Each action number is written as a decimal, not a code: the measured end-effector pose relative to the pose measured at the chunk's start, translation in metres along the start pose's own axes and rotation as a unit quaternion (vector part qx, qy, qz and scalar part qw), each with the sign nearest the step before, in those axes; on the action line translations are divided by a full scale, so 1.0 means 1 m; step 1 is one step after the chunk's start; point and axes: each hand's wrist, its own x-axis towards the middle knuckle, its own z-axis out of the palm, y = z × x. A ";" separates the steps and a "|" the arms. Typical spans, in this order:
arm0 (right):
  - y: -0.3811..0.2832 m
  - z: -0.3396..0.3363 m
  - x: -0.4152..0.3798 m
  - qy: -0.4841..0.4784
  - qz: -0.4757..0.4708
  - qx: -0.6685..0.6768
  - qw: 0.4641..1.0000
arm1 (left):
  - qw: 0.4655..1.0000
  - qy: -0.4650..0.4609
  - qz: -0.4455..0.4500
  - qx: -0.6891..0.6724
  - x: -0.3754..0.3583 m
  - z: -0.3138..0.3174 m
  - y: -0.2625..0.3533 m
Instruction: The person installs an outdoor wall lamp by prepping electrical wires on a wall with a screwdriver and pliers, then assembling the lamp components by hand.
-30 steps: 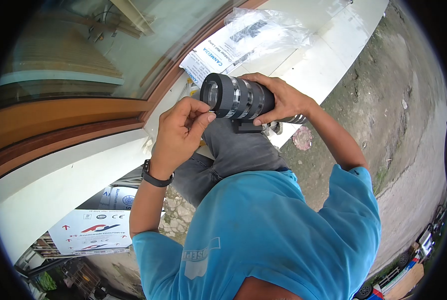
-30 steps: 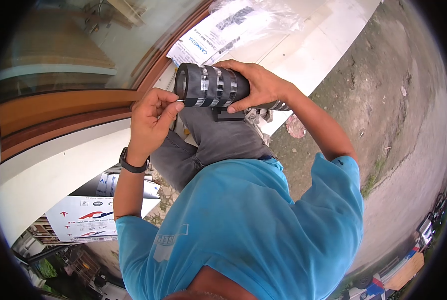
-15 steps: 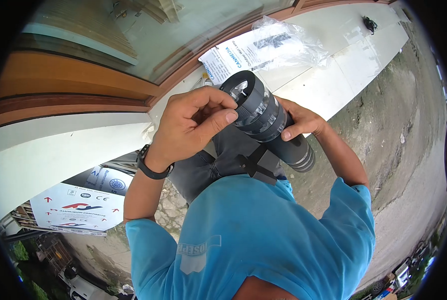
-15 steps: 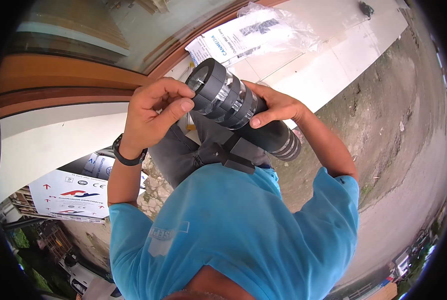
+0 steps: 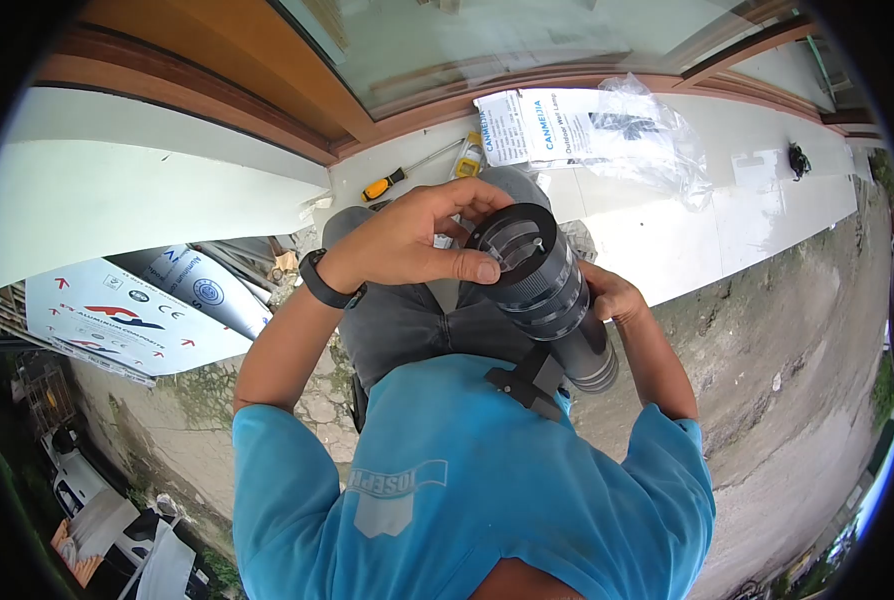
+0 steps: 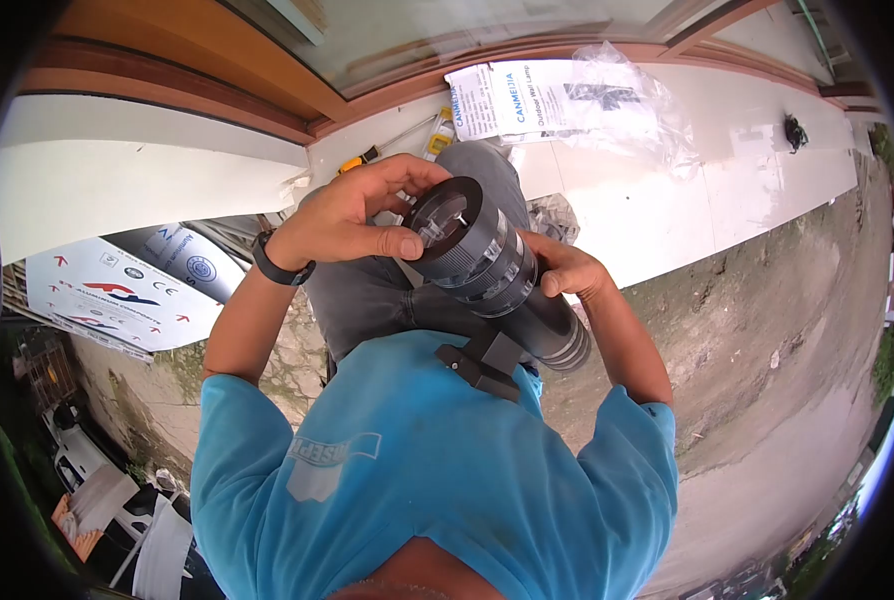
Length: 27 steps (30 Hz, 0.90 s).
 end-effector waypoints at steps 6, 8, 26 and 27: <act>-0.018 0.013 0.012 0.015 -0.050 -0.015 0.999 | 1.000 -0.019 0.013 -0.013 0.004 0.006 -0.006; -0.017 0.010 0.020 0.036 -0.057 -0.022 0.997 | 0.993 -0.018 0.065 0.101 0.004 -0.011 -0.010; -0.028 0.020 0.043 0.064 -0.099 -0.040 0.992 | 0.912 0.285 -0.124 0.267 -0.009 -0.140 -0.143; -0.027 0.018 0.043 0.067 -0.094 -0.034 0.993 | 0.936 0.324 -0.055 0.124 -0.016 -0.138 -0.118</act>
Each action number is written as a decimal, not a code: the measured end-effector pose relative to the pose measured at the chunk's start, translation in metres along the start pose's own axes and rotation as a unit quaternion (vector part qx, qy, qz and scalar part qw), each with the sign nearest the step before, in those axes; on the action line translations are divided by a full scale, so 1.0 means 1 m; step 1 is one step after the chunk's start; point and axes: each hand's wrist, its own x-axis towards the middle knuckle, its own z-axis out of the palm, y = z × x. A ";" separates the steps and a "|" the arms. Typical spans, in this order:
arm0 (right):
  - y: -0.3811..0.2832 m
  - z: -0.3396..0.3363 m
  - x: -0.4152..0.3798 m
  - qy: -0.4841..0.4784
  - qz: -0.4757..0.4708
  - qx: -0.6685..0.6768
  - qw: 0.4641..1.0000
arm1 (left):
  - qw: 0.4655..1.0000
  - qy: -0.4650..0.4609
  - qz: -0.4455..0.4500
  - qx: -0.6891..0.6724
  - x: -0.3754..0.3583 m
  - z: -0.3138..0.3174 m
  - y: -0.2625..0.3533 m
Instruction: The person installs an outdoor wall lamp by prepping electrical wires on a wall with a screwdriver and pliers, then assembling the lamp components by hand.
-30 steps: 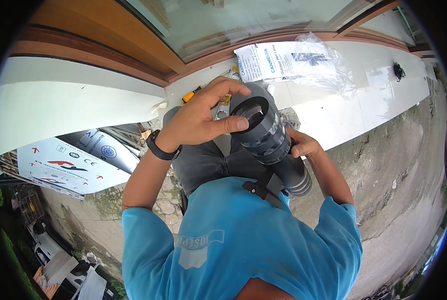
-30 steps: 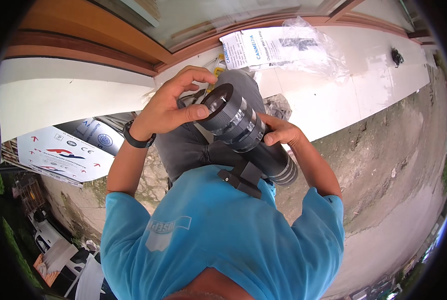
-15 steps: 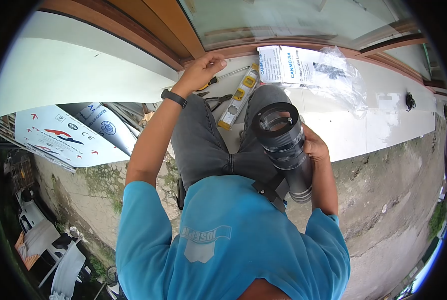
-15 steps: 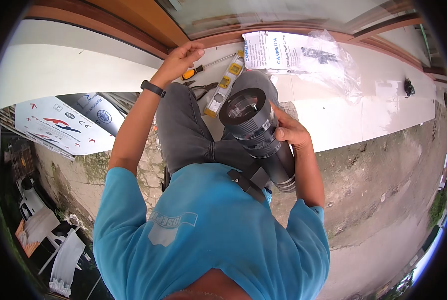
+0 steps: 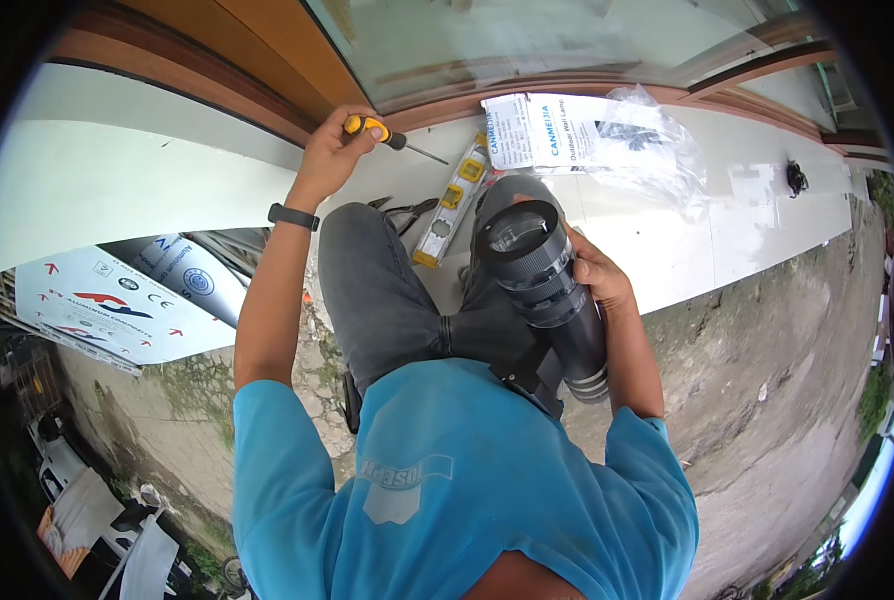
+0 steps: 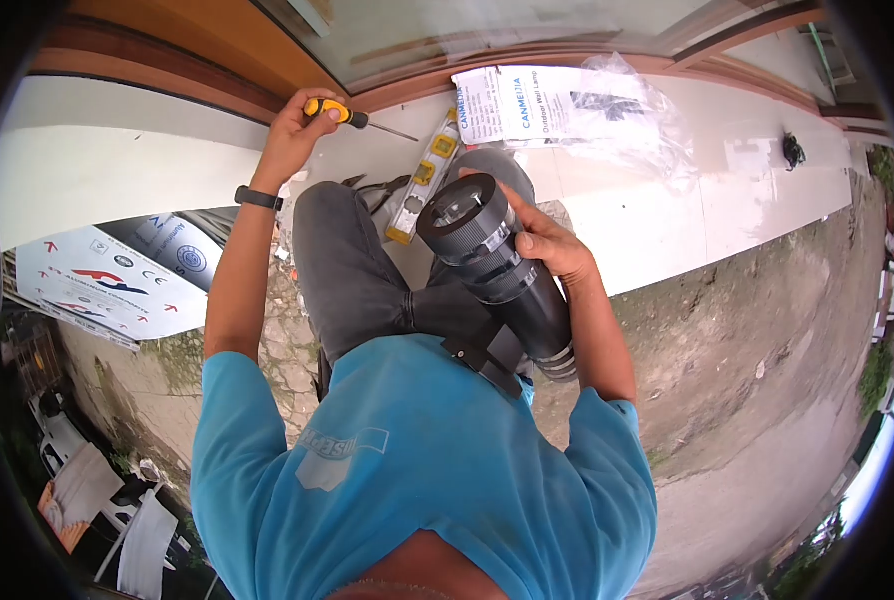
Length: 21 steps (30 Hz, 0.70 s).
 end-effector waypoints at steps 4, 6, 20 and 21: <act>0.002 -0.001 0.005 0.000 0.006 0.027 1.000 | 0.975 0.112 0.129 -0.144 -0.034 -0.026 0.088; -0.001 0.003 0.007 -0.014 0.007 0.033 0.999 | 0.953 0.144 0.181 -0.197 -0.044 -0.029 0.110; 0.003 0.002 0.000 -0.030 -0.026 0.017 0.999 | 0.956 0.051 0.160 -0.240 -0.054 -0.023 0.126; 0.003 0.002 0.000 -0.032 -0.028 0.014 0.999 | 0.956 0.046 0.157 -0.246 -0.054 -0.024 0.126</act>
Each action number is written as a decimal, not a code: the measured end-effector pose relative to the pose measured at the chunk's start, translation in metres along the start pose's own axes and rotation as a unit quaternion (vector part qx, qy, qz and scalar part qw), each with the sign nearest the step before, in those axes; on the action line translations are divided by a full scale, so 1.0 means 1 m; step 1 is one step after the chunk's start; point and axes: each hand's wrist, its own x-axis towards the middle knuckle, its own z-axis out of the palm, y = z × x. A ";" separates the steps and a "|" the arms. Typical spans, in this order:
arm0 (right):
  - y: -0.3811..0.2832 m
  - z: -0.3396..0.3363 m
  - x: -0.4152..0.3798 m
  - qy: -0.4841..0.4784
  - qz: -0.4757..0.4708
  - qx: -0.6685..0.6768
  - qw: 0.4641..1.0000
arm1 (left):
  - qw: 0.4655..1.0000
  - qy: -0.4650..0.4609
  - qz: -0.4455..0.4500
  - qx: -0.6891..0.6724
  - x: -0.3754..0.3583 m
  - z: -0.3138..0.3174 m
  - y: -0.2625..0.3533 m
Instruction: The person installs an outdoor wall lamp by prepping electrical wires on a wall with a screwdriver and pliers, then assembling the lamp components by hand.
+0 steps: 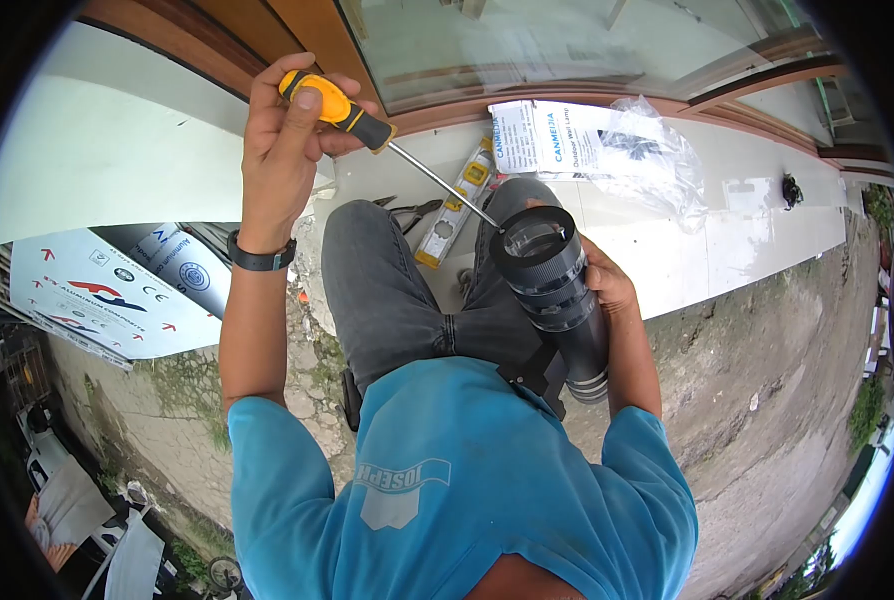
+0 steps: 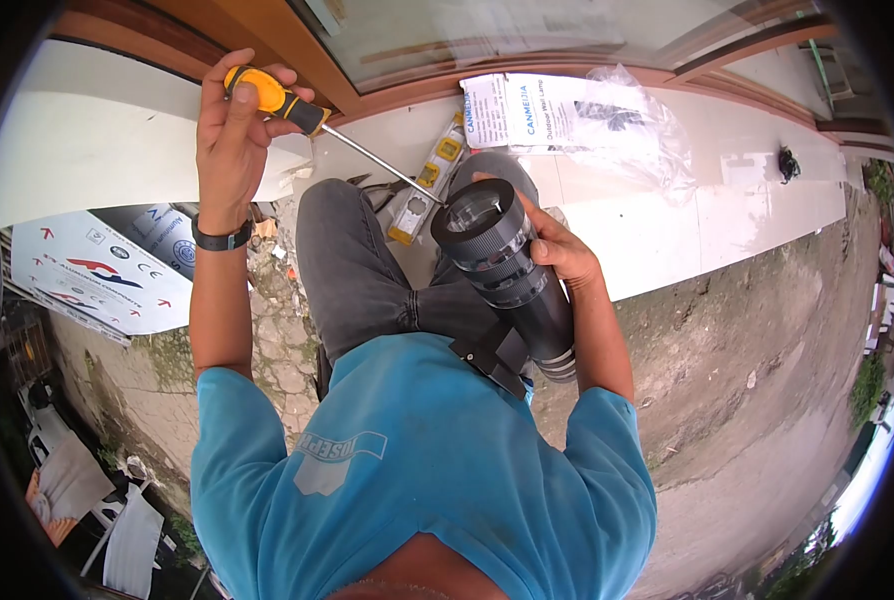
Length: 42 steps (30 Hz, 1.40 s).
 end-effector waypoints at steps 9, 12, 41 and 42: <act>-0.005 0.012 0.000 0.006 0.016 -0.010 1.000 | 0.975 -0.122 -0.071 -0.174 0.029 -0.002 0.019; -0.005 0.014 0.003 -0.010 0.019 -0.021 1.000 | 0.911 -0.241 -0.084 -0.323 0.048 -0.014 0.002; 0.005 0.002 0.008 0.013 0.008 -0.016 1.000 | 0.991 0.040 0.027 -0.123 0.024 0.043 -0.019; 0.003 0.004 0.009 0.008 0.005 -0.018 1.000 | 0.996 0.069 0.032 -0.044 0.025 0.041 -0.024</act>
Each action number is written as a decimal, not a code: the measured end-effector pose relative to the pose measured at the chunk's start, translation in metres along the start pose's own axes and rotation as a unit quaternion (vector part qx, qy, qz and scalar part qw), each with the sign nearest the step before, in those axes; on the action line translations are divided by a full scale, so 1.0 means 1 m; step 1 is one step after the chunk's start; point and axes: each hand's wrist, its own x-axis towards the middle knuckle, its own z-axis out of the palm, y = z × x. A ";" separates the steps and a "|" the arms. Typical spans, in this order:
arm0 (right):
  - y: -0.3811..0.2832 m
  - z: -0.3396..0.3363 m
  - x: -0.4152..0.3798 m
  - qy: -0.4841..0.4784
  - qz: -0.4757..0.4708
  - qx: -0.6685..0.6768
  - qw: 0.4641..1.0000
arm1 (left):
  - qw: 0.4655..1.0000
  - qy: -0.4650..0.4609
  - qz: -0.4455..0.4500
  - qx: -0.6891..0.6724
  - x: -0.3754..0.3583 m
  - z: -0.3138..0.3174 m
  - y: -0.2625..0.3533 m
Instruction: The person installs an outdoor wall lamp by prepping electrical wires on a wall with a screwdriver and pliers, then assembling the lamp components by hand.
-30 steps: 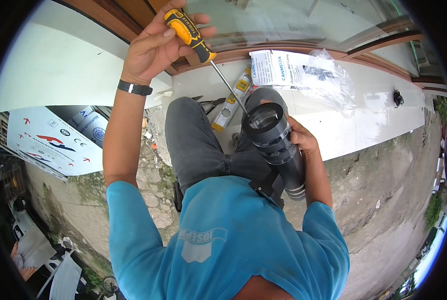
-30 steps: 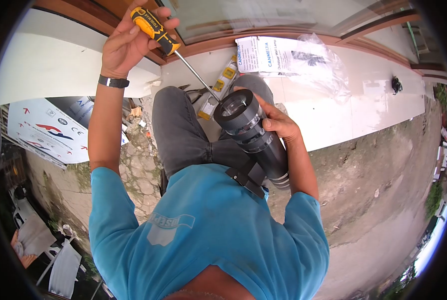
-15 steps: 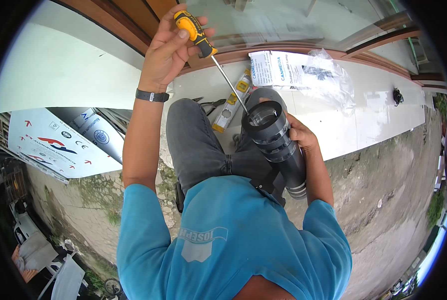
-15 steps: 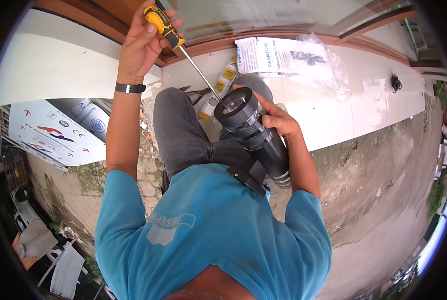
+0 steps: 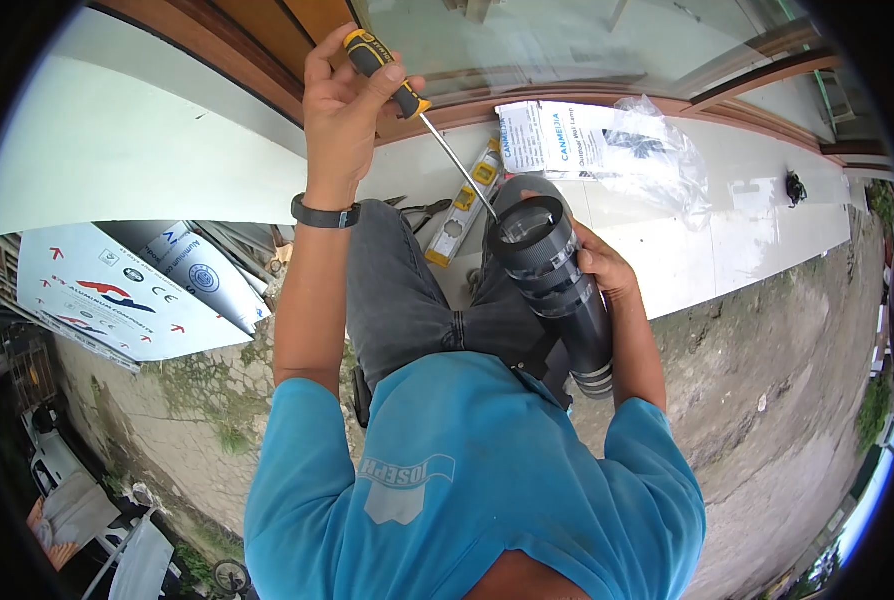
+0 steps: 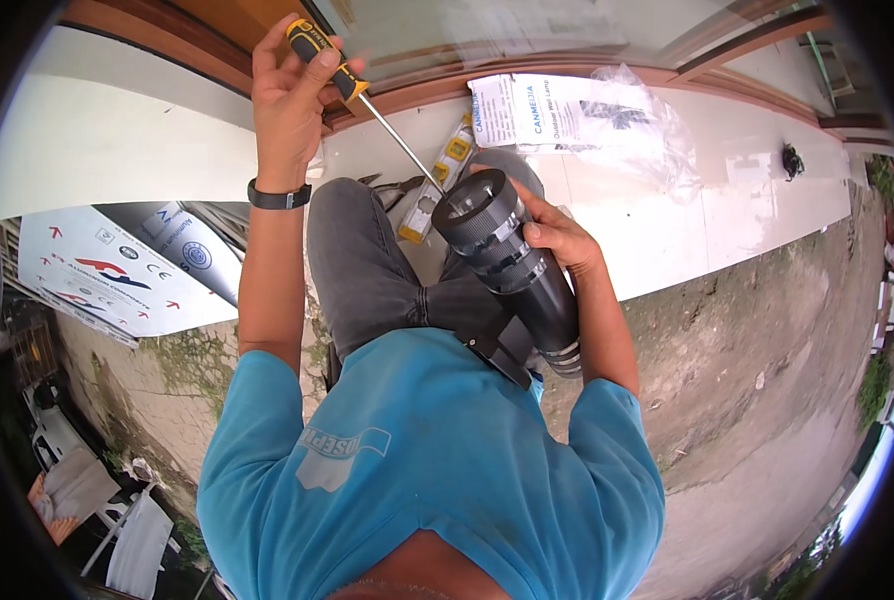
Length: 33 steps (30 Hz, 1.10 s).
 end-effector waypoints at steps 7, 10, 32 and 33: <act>0.000 0.001 0.003 -0.014 -0.008 -0.004 1.000 | 0.993 0.048 0.003 -0.111 -0.002 0.008 0.002; 0.001 0.001 0.003 -0.013 -0.013 -0.011 1.000 | 0.995 -0.017 -0.037 -0.091 -0.006 -0.005 0.005; 0.000 0.002 0.003 0.000 -0.017 -0.032 0.999 | 0.993 0.005 -0.023 -0.113 -0.008 0.014 0.012; 0.001 0.001 0.003 -0.005 -0.017 -0.029 0.999 | 0.997 -0.005 -0.021 -0.076 -0.007 0.008 0.012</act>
